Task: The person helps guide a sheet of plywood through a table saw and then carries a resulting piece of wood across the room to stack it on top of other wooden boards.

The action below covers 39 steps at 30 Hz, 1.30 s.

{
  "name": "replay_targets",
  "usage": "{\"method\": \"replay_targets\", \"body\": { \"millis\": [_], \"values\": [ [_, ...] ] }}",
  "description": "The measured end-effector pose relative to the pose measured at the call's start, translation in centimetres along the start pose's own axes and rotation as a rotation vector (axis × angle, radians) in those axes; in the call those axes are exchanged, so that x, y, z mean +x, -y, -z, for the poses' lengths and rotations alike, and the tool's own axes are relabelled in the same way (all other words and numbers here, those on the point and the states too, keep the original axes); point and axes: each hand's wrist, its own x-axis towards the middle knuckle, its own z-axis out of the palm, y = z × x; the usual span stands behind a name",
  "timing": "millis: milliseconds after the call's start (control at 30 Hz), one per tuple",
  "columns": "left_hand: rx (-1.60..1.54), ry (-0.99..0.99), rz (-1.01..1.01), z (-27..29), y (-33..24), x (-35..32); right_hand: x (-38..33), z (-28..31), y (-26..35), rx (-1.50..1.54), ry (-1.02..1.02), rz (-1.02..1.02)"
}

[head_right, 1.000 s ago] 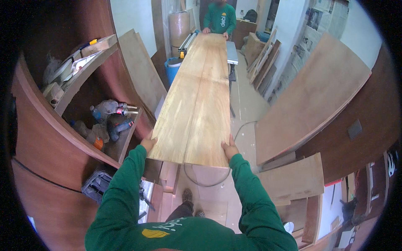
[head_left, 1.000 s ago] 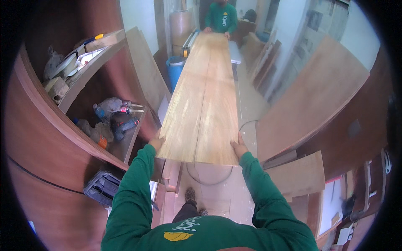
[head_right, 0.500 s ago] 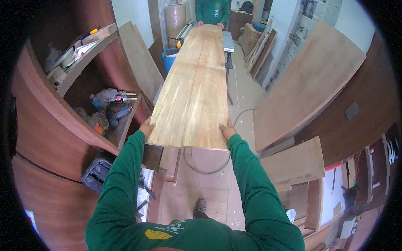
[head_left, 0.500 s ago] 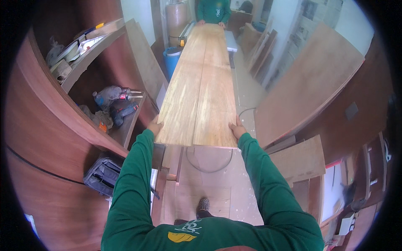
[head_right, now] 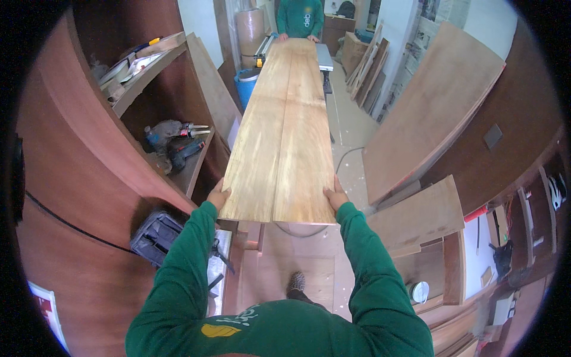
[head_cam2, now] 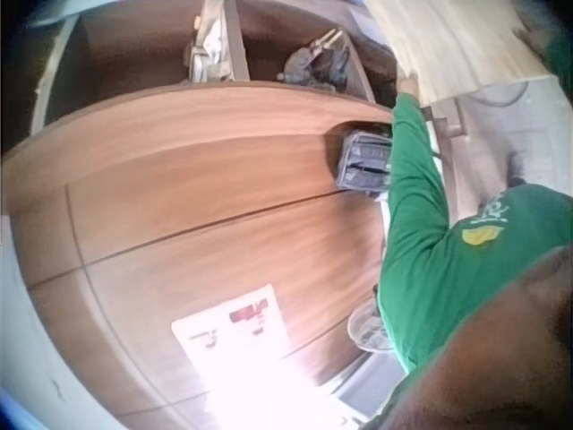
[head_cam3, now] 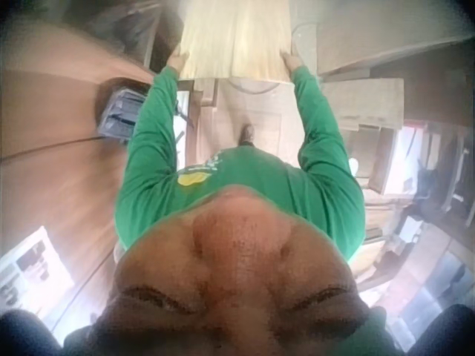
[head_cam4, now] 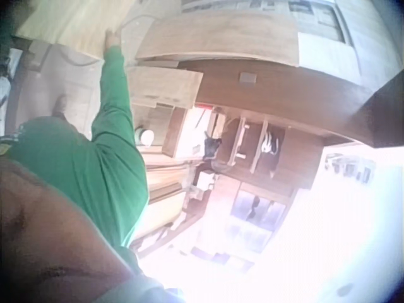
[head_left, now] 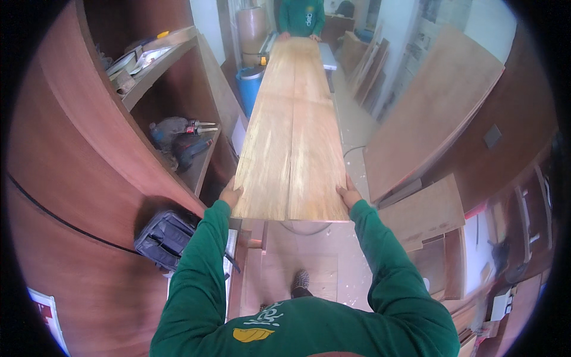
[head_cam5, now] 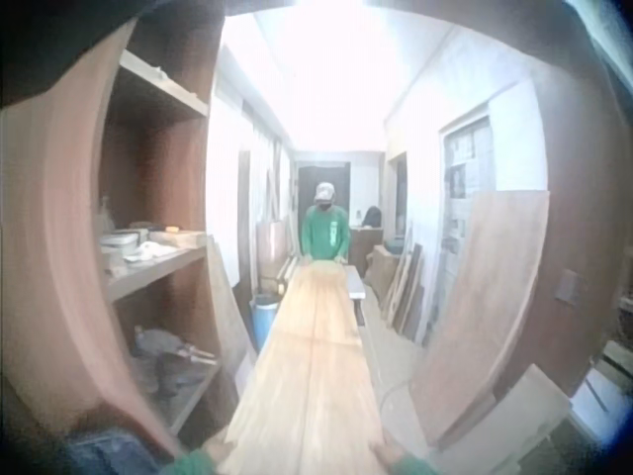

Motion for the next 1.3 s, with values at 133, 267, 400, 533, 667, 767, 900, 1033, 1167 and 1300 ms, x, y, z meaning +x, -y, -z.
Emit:
{"method": "replay_targets", "body": {
  "millis": [133,267,400,533,667,767,900,1033,1167,1300],
  "values": [
    [0.144,-0.054,-0.092,0.8,0.0,-4.0,-3.9,-0.9,-0.1,-0.042,-0.021,-0.012],
    [0.074,-0.012,-0.042,-0.6,-1.2,-7.9,-6.8,0.8,-1.5,-0.134,-0.039,0.019],
    [0.209,-0.069,-0.017,-0.5,-3.0,-11.2,-9.8,-0.3,-0.6,-0.076,-0.035,-0.007],
    [0.217,-0.057,-0.035,-0.1,-3.9,-12.3,-10.6,-0.7,-0.1,-0.047,-0.043,-0.019],
    [0.204,-0.069,-0.02,0.2,-3.4,-12.3,-10.9,-1.2,0.4,-0.049,-0.047,-0.045],
    [0.206,-0.08,-0.008,0.7,-3.0,-12.3,-11.0,-1.6,0.6,-0.026,-0.03,-0.048],
    [0.293,-0.082,-0.03,-0.6,-4.1,-12.9,-11.3,-0.3,-0.1,-0.047,-0.034,-0.039],
    [0.247,-0.071,-0.054,0.6,-1.9,-14.3,-13.1,-1.0,-0.9,-0.124,-0.033,-0.002],
    [0.213,-0.074,-0.064,0.5,0.5,-16.5,-16.2,-0.6,-1.7,-0.09,-0.034,-0.042],
    [0.157,-0.081,-0.075,1.7,2.8,-19.4,-20.0,-2.1,-1.8,0.0,-0.011,-0.068]
  ]
}}
